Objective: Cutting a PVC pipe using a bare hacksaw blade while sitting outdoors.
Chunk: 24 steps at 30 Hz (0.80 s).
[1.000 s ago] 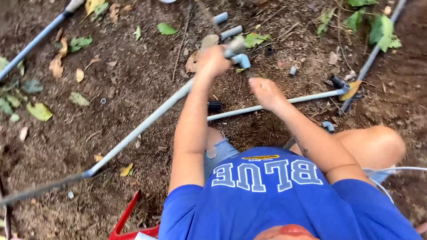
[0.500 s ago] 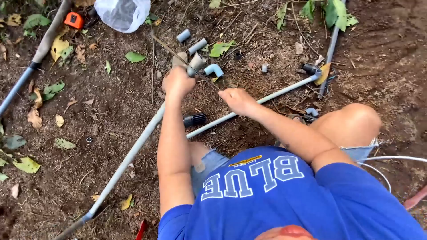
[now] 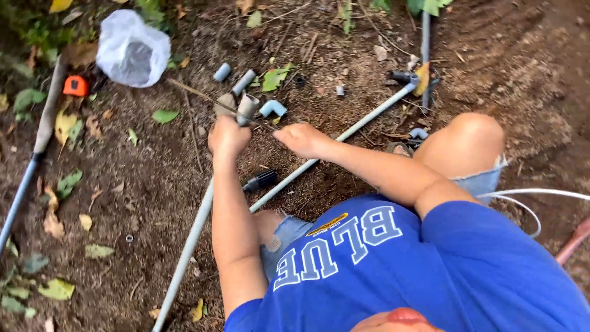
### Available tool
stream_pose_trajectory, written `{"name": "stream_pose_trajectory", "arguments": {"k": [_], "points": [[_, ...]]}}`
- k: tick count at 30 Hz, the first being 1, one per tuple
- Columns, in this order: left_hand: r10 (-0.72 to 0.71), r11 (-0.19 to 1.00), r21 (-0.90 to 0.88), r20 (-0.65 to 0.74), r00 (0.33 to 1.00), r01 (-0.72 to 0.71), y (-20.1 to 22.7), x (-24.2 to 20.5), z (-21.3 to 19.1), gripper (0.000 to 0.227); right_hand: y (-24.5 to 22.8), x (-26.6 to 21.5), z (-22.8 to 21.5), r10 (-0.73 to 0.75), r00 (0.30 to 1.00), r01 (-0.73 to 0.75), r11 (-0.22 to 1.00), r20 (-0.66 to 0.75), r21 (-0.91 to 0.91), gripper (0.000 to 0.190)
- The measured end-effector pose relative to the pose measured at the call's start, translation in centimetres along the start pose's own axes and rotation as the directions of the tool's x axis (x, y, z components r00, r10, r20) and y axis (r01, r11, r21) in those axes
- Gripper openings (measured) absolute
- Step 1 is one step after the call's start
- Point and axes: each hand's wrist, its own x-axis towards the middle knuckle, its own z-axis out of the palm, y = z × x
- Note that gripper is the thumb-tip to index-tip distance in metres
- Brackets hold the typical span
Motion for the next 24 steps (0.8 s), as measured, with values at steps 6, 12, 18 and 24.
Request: {"name": "stream_pose_trajectory", "arguments": {"k": [6,12,18,24], "points": [[0.056,0.996,-0.07,0.078,0.995,-0.051,-0.9,1.8,4.1,0.04,-0.5,2.2,-0.1,0.007,1.0,-0.008,1.0,-0.019,-0.015,0.063],[-0.003,0.999,0.042,-0.001,1.0,0.003,-1.1,1.1,0.9,0.039,-1.5,-0.5,-1.2,-0.017,0.999,0.02,0.998,0.049,-0.058,0.072],[0.084,0.996,0.024,0.134,0.987,-0.088,-0.8,3.4,6.2,0.038,-1.8,1.6,-1.0,0.005,1.0,-0.005,0.998,0.01,0.059,0.072],[0.023,0.995,-0.093,-0.008,1.0,-0.023,-3.8,2.0,1.7,0.039,1.1,0.6,1.1,0.019,0.999,-0.023,0.997,0.044,0.071,0.064]]}}
